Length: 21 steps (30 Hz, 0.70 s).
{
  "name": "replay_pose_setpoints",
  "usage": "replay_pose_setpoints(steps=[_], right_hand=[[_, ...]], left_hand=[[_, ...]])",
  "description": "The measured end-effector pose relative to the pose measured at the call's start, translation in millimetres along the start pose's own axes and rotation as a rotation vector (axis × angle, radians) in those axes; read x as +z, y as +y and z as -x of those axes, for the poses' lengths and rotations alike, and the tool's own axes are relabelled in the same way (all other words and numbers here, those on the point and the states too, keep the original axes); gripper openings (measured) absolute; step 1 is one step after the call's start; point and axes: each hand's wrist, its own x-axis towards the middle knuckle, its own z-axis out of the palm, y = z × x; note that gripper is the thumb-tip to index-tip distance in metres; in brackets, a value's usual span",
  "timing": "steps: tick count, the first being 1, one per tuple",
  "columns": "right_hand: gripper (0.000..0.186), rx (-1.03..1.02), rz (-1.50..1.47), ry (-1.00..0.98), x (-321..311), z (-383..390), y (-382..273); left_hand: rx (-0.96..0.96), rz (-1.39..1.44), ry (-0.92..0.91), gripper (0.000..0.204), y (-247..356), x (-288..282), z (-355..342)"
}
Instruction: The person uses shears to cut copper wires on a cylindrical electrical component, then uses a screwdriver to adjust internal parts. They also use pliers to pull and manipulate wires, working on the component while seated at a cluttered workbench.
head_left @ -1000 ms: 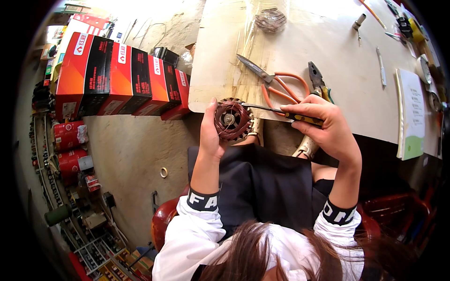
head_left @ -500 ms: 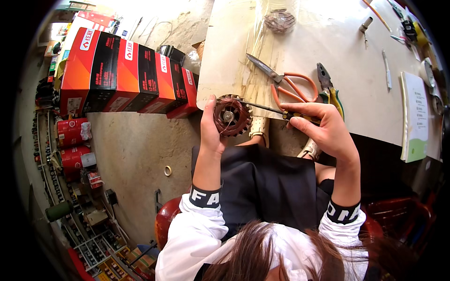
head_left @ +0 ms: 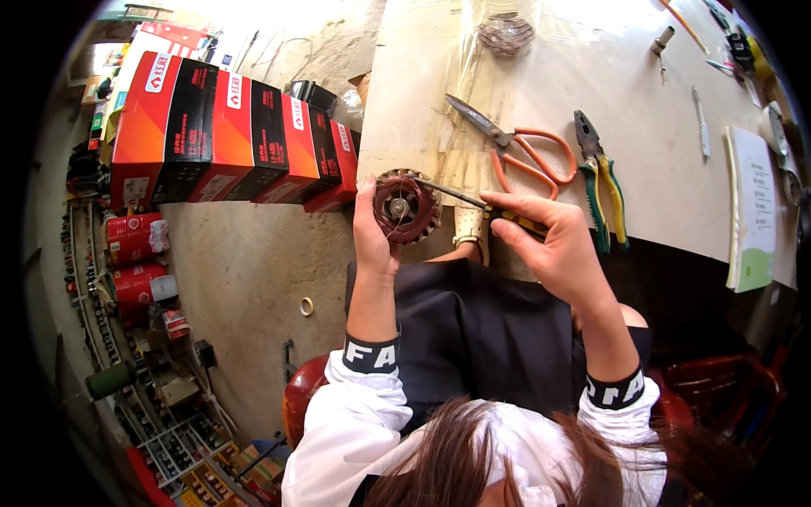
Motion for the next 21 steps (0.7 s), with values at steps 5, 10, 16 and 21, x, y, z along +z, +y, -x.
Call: replay_pose_setpoints(steps=[5,10,16,21], right_hand=[[0.030,-0.224,0.140,0.109,23.7,-0.8,22.1],[0.032,-0.379,0.339,0.148,40.1,-1.3,24.4],[0.033,-0.302,0.211,0.138,43.8,-4.2,23.6],[0.034,-0.145,0.101,0.074,20.1,-7.1,1.9]], left_hand=[[0.035,-0.003,0.052,0.046,-4.8,-9.9,-8.5],[0.009,0.044,0.044,0.045,3.5,-3.1,-1.8],[0.038,0.146,0.090,0.043,1.2,-6.0,-8.6],[0.073,0.163,0.079,0.043,9.5,-10.2,-6.8]])
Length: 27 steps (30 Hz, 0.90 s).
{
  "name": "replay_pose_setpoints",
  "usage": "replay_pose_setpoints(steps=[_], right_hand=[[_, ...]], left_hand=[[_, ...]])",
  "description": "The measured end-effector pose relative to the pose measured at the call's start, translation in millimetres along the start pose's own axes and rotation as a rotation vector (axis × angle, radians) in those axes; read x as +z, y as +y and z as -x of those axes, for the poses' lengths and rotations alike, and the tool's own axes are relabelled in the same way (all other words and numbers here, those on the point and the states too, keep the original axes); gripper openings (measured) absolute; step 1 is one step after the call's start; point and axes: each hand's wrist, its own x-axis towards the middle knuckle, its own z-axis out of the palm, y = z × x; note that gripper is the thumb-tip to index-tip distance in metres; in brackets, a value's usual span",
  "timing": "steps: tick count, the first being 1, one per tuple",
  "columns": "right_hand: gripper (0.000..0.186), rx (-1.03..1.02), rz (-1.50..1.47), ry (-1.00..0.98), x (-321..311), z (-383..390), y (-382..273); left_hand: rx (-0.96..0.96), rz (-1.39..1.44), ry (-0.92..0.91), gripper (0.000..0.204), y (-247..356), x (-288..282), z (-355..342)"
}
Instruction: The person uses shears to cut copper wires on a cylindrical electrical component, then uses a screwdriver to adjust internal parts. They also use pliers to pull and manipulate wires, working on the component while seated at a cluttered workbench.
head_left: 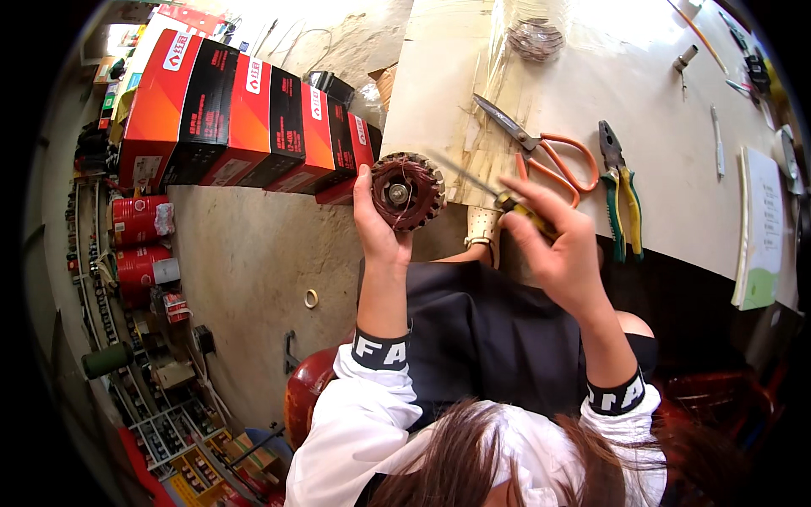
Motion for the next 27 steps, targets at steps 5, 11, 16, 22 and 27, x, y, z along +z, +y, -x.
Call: replay_pose_setpoints(steps=[5,11,16,22,27], right_hand=[[0.028,0.151,-0.348,0.067,1.3,-13.7,4.1],[0.021,0.113,-0.268,0.091,26.8,-28.9,-0.2],[0.018,0.050,-0.161,0.096,49.1,-29.2,6.0],[0.017,-0.037,-0.003,0.101,57.1,-33.5,2.6],[0.022,-0.114,0.144,0.089,65.2,-35.3,3.9]], left_hand=[[-0.008,-0.002,-0.079,0.044,-3.0,1.4,6.3],[0.065,-0.068,-0.152,0.043,0.3,19.0,27.4],[0.243,-0.233,-0.174,0.044,0.5,9.5,30.3],[0.412,-0.428,-0.194,0.049,6.0,-2.4,31.8],[0.486,-0.485,-0.228,0.049,11.2,-10.8,29.0]])
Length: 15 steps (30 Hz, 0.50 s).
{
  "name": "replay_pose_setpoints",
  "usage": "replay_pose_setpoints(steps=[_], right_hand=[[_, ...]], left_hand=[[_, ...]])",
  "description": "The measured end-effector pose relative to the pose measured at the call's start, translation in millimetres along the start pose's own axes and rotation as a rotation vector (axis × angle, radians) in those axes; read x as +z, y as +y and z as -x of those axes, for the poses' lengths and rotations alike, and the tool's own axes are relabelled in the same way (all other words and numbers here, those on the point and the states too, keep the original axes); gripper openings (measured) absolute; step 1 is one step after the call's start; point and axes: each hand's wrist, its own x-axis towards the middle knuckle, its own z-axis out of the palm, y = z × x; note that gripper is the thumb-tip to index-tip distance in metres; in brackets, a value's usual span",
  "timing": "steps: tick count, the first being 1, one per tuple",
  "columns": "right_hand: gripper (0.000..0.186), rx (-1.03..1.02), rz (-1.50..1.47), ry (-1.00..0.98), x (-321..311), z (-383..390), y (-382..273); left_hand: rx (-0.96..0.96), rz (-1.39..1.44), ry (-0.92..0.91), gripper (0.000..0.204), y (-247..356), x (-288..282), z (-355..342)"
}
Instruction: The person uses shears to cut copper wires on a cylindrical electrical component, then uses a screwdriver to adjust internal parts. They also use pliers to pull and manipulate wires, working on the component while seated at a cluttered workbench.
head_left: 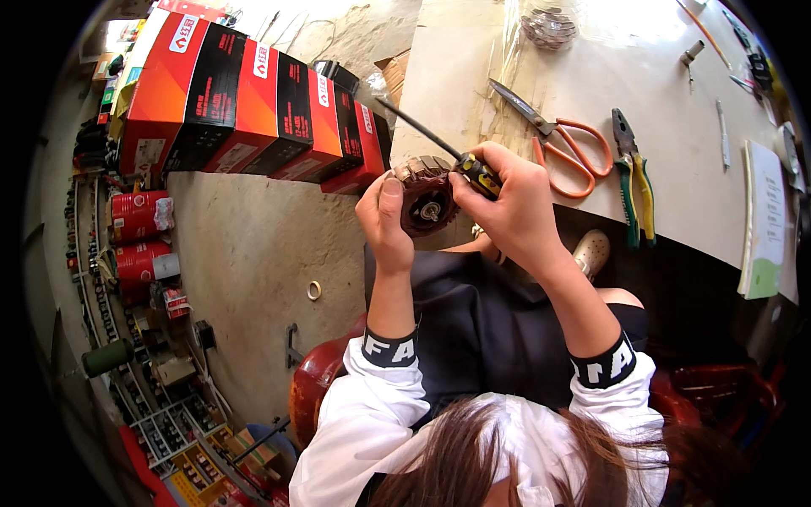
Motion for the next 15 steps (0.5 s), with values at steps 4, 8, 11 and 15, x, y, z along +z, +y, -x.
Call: replay_pose_setpoints(steps=[4,8,11,15], right_hand=[[0.024,-0.089,0.020,-0.032,6.6,-1.8,3.1],[0.024,-0.169,0.149,-0.030,10.2,-1.3,-0.4],[0.020,-0.180,0.143,-0.010,13.8,-1.0,-2.9],[0.017,0.040,-0.143,0.009,16.5,-2.8,-7.9]], left_hand=[[0.015,-0.007,0.023,0.049,0.0,-7.9,0.3],[0.042,-0.036,0.064,0.050,-4.4,-12.1,2.2],[0.055,0.041,0.098,0.050,-3.6,-13.1,1.6],[-0.058,0.136,0.090,0.052,-1.6,-17.9,2.2]])
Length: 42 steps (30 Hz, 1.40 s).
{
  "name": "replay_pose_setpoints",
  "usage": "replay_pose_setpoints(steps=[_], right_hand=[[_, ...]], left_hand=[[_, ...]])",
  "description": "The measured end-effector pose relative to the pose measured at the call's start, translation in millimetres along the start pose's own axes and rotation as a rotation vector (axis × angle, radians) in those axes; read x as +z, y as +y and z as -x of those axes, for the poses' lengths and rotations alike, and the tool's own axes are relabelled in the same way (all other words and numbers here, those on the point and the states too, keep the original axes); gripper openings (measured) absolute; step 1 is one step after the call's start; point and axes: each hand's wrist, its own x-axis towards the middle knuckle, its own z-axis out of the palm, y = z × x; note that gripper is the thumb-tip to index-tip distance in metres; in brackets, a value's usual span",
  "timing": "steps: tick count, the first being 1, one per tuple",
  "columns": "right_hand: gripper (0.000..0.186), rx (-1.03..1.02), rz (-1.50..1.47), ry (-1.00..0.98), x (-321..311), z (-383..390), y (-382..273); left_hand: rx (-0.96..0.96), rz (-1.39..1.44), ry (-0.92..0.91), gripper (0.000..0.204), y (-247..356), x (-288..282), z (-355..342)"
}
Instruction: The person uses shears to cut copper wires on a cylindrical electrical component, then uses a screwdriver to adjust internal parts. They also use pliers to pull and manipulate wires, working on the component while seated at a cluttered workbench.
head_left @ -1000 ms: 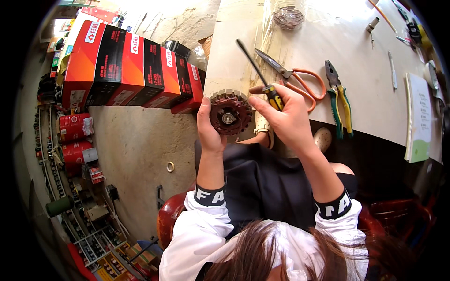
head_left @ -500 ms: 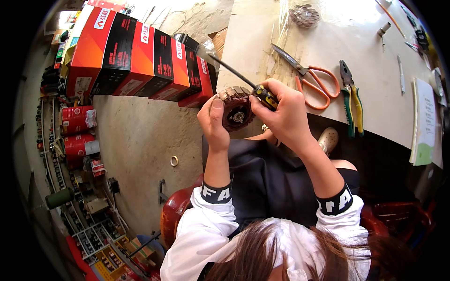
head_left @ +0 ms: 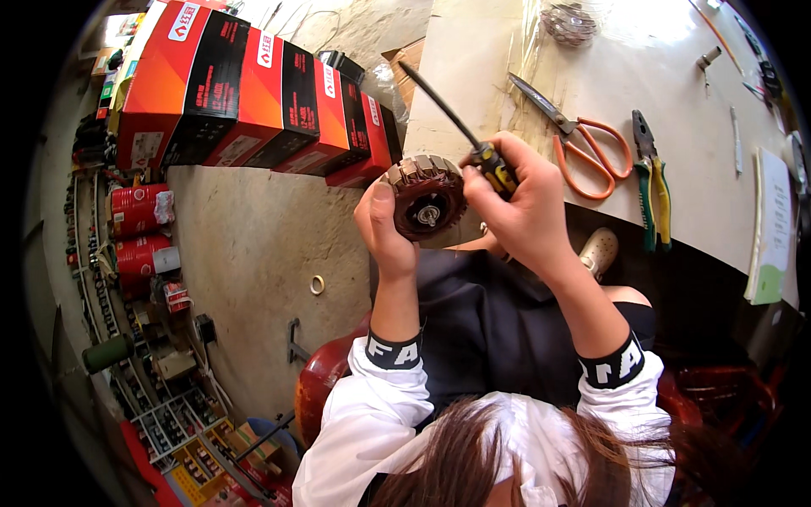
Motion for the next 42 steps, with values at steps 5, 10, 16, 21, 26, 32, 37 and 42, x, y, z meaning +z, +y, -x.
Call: replay_pose_setpoints(steps=[5,10,16,21,26,32,37,42], right_hand=[[0.022,0.068,-0.057,-0.112,-17.2,-3.3,-3.3],[0.028,0.134,-0.141,-0.146,-13.4,-1.4,-4.4],[0.027,0.200,-0.081,-0.227,-3.8,3.7,1.2],[0.017,0.202,-0.072,-0.182,-7.1,2.1,11.1],[0.016,0.279,-0.270,-0.325,-8.7,-1.3,9.2],[0.018,0.398,-0.373,-0.376,-13.4,-6.4,1.1],[0.018,0.311,-0.365,-0.397,-13.4,-4.3,3.2],[0.015,0.410,-0.418,-0.533,-16.1,-3.3,1.8]], left_hand=[[-0.153,0.152,0.087,0.052,4.5,1.7,-0.5],[-0.215,0.231,0.130,0.053,9.3,3.5,-0.3],[0.030,-0.143,-0.007,0.054,2.5,-7.5,-1.1],[0.424,-0.501,-0.033,0.056,3.1,-5.6,-8.5],[0.442,-0.436,0.002,0.058,2.1,-13.9,-10.4],[0.290,-0.276,0.084,0.061,1.4,-16.2,-7.7],[0.427,-0.335,0.068,0.061,-1.1,-12.2,-10.6],[0.494,-0.369,0.073,0.062,-2.1,-15.3,-9.0]])
